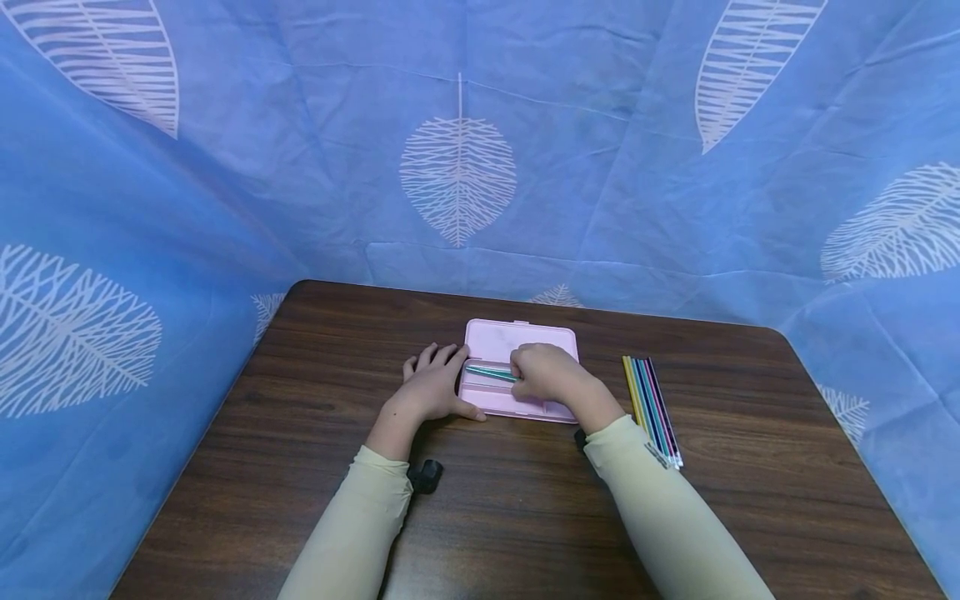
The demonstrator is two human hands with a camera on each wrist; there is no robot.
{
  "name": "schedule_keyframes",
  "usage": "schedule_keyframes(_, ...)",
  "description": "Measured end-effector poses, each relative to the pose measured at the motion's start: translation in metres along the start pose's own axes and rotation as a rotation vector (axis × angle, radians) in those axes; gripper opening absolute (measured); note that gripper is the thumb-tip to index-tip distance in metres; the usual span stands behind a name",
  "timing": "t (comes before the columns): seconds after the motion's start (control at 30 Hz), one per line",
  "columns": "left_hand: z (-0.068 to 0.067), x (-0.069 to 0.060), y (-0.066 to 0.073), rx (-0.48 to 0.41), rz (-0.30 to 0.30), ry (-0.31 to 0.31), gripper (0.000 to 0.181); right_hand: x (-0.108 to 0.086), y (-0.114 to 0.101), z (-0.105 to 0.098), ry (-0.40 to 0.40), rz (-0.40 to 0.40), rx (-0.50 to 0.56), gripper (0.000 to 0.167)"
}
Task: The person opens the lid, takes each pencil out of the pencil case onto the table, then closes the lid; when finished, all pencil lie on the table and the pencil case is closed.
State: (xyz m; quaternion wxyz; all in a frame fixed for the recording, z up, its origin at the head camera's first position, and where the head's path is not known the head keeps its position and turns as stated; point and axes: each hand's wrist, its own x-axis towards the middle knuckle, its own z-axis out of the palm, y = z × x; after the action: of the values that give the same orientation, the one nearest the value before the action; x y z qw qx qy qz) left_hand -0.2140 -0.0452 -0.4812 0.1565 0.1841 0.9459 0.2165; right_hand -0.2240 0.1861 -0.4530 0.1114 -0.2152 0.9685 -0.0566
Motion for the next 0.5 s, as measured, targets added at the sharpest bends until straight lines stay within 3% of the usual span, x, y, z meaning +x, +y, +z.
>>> schedule_keyframes(0.5,-0.0003,0.0,0.0,0.002,0.0,-0.002,0.122,-0.0079,-0.0045,-0.0028,0.052,0.012,-0.062,0.012)
